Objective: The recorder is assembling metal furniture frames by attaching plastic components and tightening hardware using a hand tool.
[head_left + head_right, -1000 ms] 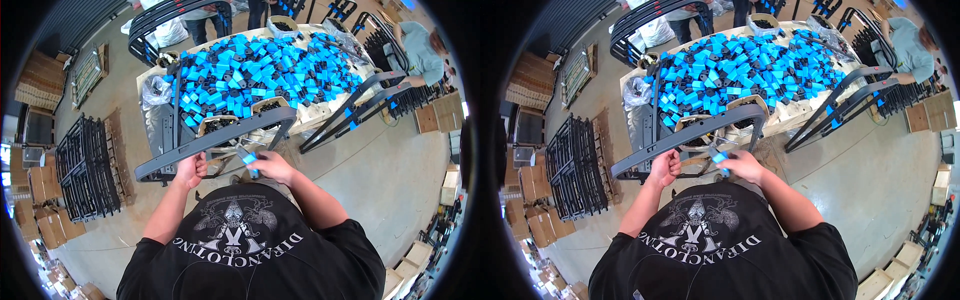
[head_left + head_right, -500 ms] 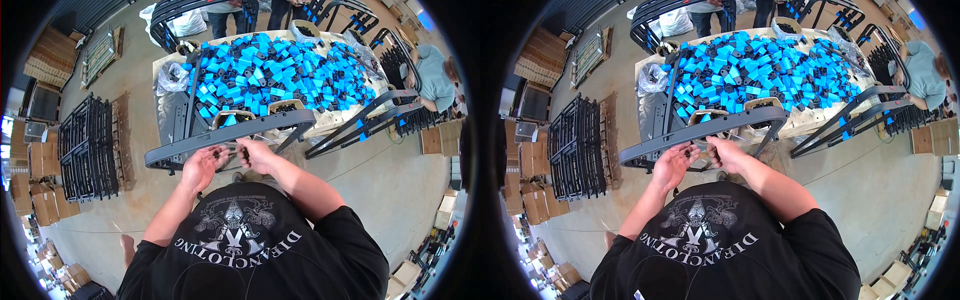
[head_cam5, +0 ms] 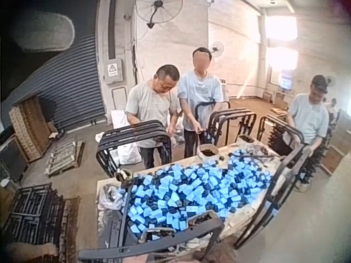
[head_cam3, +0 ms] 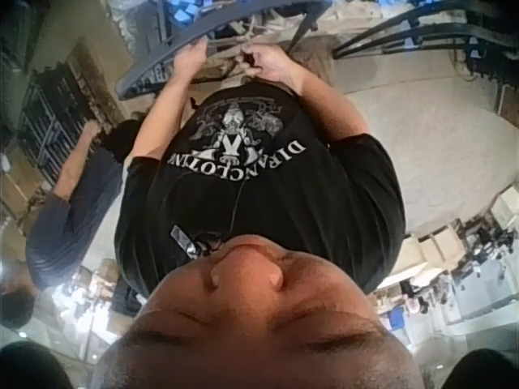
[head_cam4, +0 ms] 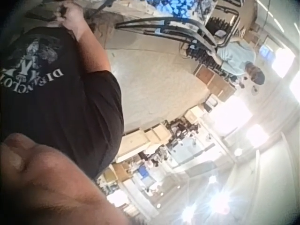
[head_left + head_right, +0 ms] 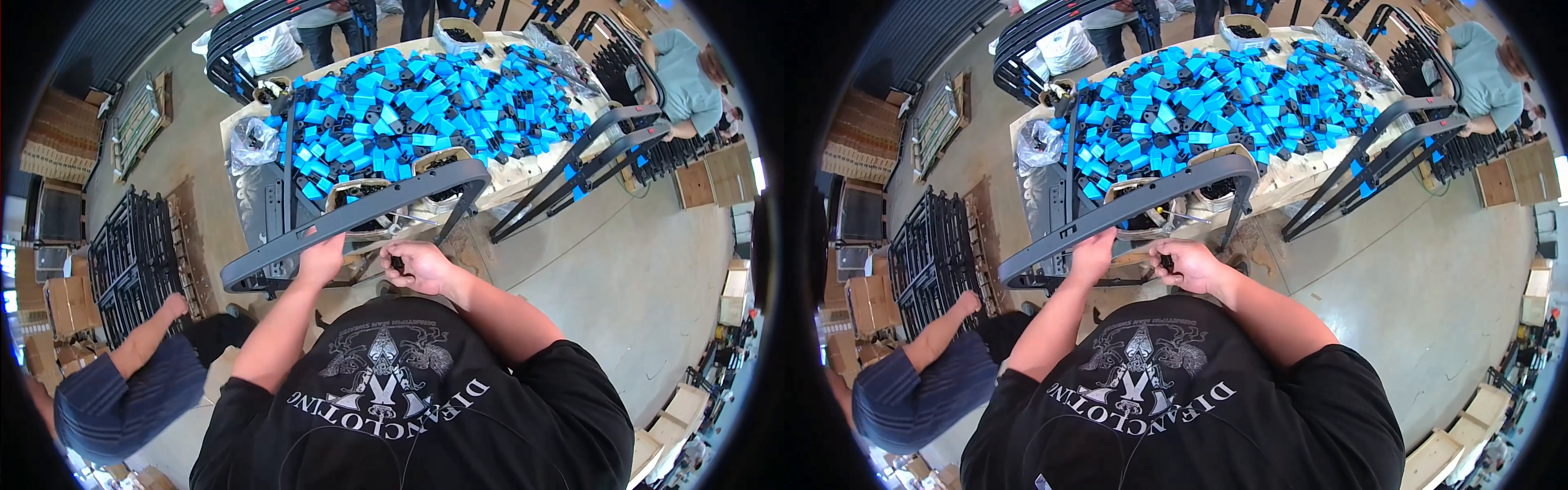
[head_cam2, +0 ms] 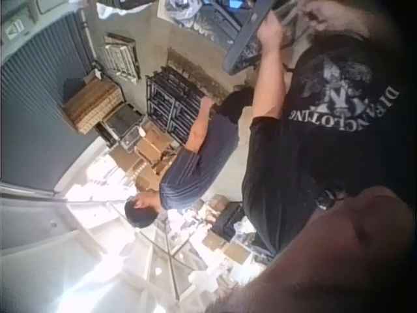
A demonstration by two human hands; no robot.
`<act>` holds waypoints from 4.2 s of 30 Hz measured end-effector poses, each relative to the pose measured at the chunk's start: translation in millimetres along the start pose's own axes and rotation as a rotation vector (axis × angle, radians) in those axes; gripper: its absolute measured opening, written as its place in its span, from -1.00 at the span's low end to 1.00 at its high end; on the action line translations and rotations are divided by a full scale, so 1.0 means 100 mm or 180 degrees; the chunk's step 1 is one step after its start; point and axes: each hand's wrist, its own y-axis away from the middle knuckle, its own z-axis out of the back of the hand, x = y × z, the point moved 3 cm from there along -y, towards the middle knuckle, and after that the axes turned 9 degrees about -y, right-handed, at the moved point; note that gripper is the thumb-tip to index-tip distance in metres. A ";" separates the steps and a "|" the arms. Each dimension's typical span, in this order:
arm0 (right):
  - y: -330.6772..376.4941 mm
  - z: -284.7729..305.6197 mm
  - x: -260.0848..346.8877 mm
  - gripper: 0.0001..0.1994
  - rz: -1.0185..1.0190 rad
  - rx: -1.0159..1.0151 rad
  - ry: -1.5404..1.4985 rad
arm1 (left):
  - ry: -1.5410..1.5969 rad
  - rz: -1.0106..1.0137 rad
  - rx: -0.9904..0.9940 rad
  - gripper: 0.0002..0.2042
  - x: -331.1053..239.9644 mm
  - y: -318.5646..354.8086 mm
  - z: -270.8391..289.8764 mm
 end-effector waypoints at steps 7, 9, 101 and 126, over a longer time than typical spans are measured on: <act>0.38 0.10 0.03 -0.73 0.0369 -0.0239 0.0289 | -0.2438 -0.0903 -0.0079 -0.62 0.62 -1.24 -0.52; 0.54 0.21 0.08 -0.67 0.0470 -0.0054 -0.0305 | -0.2726 -0.0913 0.0231 -0.73 0.18 -1.14 -0.57; 0.89 1.34 1.88 -0.74 0.0140 -0.0482 0.1822 | 0.2875 0.0800 0.0876 -0.67 -0.92 -0.09 -2.81; 1.09 1.48 1.80 -0.24 -0.0771 -0.0035 0.0665 | 0.0122 0.1045 0.0501 -0.64 -0.75 0.16 -2.46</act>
